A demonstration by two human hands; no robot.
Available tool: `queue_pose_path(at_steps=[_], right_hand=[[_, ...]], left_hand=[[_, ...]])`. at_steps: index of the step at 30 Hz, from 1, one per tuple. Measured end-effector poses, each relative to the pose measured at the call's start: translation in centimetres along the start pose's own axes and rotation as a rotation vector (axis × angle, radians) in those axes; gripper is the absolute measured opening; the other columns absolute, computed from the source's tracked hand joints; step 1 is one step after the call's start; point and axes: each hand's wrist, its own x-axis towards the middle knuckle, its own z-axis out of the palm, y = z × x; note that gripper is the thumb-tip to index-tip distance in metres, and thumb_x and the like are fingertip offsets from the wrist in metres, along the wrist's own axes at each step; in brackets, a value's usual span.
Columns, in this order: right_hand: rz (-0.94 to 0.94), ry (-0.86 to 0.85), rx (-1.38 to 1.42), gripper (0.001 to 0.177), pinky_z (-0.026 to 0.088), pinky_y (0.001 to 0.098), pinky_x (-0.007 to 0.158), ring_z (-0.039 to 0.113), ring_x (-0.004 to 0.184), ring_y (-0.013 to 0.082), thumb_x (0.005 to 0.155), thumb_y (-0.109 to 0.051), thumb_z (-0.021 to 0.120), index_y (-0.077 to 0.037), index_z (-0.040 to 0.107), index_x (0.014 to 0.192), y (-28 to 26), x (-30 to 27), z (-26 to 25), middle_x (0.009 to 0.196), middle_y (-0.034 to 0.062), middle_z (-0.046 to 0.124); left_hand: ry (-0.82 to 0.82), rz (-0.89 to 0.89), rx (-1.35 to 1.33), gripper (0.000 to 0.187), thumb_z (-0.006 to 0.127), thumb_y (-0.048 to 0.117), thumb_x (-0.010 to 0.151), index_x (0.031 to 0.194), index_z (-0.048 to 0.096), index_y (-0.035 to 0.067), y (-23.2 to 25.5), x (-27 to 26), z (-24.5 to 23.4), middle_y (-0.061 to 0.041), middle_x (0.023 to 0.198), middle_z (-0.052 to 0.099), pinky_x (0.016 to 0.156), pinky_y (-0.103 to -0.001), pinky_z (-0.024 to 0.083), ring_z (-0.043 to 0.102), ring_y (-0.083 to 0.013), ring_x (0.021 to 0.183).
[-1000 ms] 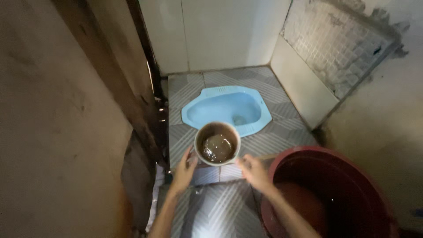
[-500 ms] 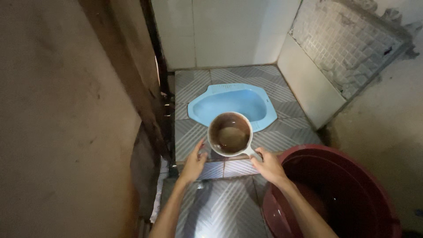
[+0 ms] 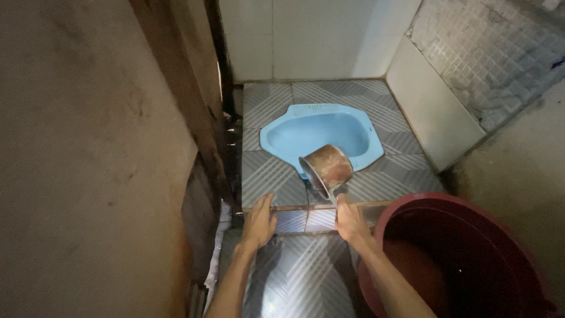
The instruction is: The person mixes detergent with water in a plastic cup and uses a toothbrush to scrub the surface of a blue squat toilet.
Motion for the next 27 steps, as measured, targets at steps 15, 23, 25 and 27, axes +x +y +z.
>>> queue_pose_path(at_steps=[15, 23, 25, 27], right_hand=[[0.414, 0.084, 1.267, 0.022, 0.028, 0.0238, 0.037, 0.042, 0.045, 0.0055, 0.097, -0.023, 0.053, -0.004, 0.062, 0.106, 2.3, -3.8, -7.9, 0.078, 0.0003, 0.064], [0.491, 0.316, 1.153, 0.024, 0.028, 0.0261, 0.035, 0.039, 0.04, 0.008, 0.104, -0.023, 0.048, -0.004, 0.062, 0.102, 4.2, -11.4, -14.6, 0.07, 0.0029, 0.056], [0.529, 0.364, 1.124, 0.023, 0.028, 0.027, 0.034, 0.038, 0.039, 0.0087, 0.103, -0.021, 0.047, -0.003, 0.062, 0.1, 5.5, -13.7, -15.3, 0.068, 0.0031, 0.056], [0.585, 0.386, 1.045, 0.023, 0.03, 0.0276, 0.035, 0.039, 0.039, 0.0087, 0.102, -0.02, 0.047, -0.003, 0.063, 0.099, 6.7, -16.1, -15.5, 0.067, 0.003, 0.057]], left_hand=[[-0.003, 0.087, -0.147, 0.069, 0.066, 0.013, 0.09, 0.153, 0.038, 0.007, 5.9, 2.8, 1.9, -0.027, 0.151, 0.043, 0.117, -0.048, 0.034, 0.041, -0.0436, 0.142], [-0.194, 0.166, -0.232, 0.064, 0.064, 0.014, 0.091, 0.15, 0.041, 0.007, 15.3, 3.4, 5.7, -0.024, 0.151, 0.047, 0.116, -0.046, 0.037, 0.044, -0.0424, 0.14], [-0.224, 0.236, -0.215, 0.063, 0.064, 0.015, 0.091, 0.149, 0.041, 0.006, 17.0, 3.3, 7.5, -0.024, 0.151, 0.046, 0.116, -0.047, 0.035, 0.043, -0.0426, 0.14], [-0.226, 0.347, -0.247, 0.064, 0.064, 0.015, 0.09, 0.149, 0.04, 0.004, 18.4, 2.9, 9.5, -0.024, 0.151, 0.046, 0.116, -0.047, 0.035, 0.042, -0.042, 0.141]])
